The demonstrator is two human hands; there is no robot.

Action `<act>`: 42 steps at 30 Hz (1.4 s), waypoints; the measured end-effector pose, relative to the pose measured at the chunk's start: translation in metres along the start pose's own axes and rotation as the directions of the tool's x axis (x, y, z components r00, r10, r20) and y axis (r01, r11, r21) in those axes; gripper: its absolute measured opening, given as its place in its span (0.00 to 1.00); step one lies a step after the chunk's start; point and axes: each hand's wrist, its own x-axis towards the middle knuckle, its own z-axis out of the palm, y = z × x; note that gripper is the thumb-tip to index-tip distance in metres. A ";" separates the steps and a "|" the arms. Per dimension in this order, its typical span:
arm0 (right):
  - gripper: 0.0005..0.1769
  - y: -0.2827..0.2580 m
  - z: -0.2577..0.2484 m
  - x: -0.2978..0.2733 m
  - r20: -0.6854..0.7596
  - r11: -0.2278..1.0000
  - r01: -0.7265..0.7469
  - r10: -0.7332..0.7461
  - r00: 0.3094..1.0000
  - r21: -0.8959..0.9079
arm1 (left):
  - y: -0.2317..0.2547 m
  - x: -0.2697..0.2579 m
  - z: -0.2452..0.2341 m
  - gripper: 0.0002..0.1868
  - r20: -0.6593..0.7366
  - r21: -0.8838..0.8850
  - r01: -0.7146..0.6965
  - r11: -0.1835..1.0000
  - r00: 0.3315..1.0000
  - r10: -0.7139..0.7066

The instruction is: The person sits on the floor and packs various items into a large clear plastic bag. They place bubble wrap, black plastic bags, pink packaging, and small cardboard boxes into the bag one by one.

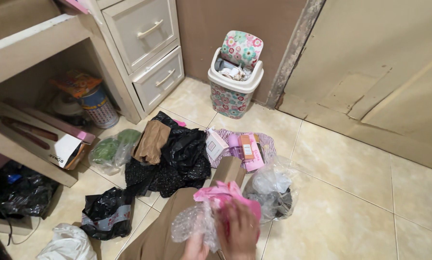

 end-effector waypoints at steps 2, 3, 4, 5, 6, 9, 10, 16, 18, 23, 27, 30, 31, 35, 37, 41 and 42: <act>0.59 0.000 -0.003 -0.004 -0.181 0.987 0.032 -0.061 0.982 -0.158 | 0.001 0.000 0.006 0.28 0.009 0.027 0.018 0.999 1.000 -0.018; 0.65 0.000 -0.006 -0.005 -0.097 0.990 -0.090 0.101 0.990 0.107 | -0.002 -0.001 0.010 0.28 0.019 0.043 0.036 0.998 0.999 -0.037; 0.72 0.000 -0.010 -0.006 0.024 0.907 -0.229 0.236 0.972 0.352 | -0.006 -0.002 0.013 0.29 0.032 0.059 0.068 0.996 0.997 -0.070; 0.80 -0.001 -0.012 -0.006 0.171 0.743 -0.369 0.332 0.928 0.558 | -0.008 -0.003 0.016 0.29 0.040 0.085 0.093 0.992 0.995 -0.096; 0.79 -0.002 -0.014 -0.006 0.287 0.653 -0.463 0.364 0.886 0.600 | -0.010 -0.005 0.019 0.30 0.047 0.109 0.122 0.986 0.991 -0.128; 0.72 -0.004 -0.016 -0.003 0.447 0.479 -0.583 0.375 0.812 0.656 | -0.014 -0.006 0.031 0.31 0.091 0.215 0.234 0.948 0.962 -0.258; 0.66 -0.004 -0.017 -0.002 0.385 0.512 -0.534 0.374 0.844 0.673 | -0.015 -0.005 0.038 0.31 0.101 0.257 0.274 0.927 0.946 -0.307; 0.43 0.015 -0.023 0.000 0.211 0.497 -0.466 0.485 0.849 0.732 | -0.004 -0.016 0.074 0.34 0.193 0.391 0.304 0.869 0.896 -0.400; 0.43 0.026 -0.031 0.005 0.106 0.540 -0.440 0.540 0.835 0.718 | 0.010 -0.023 0.088 0.36 0.305 0.408 0.201 0.891 0.889 -0.341; 0.45 0.042 -0.049 0.017 -0.020 0.495 -0.408 0.654 0.756 0.767 | 0.038 -0.056 0.124 0.34 0.282 0.509 0.160 0.846 0.897 -0.340; 0.41 0.040 -0.058 0.018 0.001 0.620 -0.458 0.593 0.805 0.637 | 0.029 -0.064 0.162 0.31 0.226 0.532 0.332 0.779 0.831 -0.509; 0.56 0.040 -0.075 0.013 0.192 0.627 -0.533 0.529 0.826 0.568 | 0.025 -0.063 0.171 0.32 0.394 0.438 0.133 0.889 0.861 -0.323; 0.65 0.044 -0.084 0.010 0.193 0.729 -0.452 0.415 0.889 0.513 | 0.021 -0.062 0.174 0.31 0.355 0.487 0.147 0.861 0.867 -0.349; 0.79 0.054 -0.103 0.004 0.385 0.835 -0.477 0.359 0.850 0.274 | 0.019 -0.065 0.186 0.25 0.355 0.627 0.045 0.778 0.872 -0.336; 0.72 0.060 -0.105 -0.003 0.195 0.948 -0.216 0.172 0.966 0.232 | 0.022 -0.073 0.196 0.23 0.466 0.656 -0.134 0.743 0.846 -0.259; 0.56 0.084 -0.111 -0.037 0.130 0.839 -0.439 0.420 0.898 0.323 | 0.052 -0.081 0.213 0.20 0.557 0.780 -0.326 0.534 0.750 -0.356; 0.53 0.095 -0.116 -0.042 0.091 0.765 -0.559 0.562 0.822 0.320 | 0.065 -0.079 0.217 0.23 0.518 0.834 -0.319 0.450 0.736 -0.437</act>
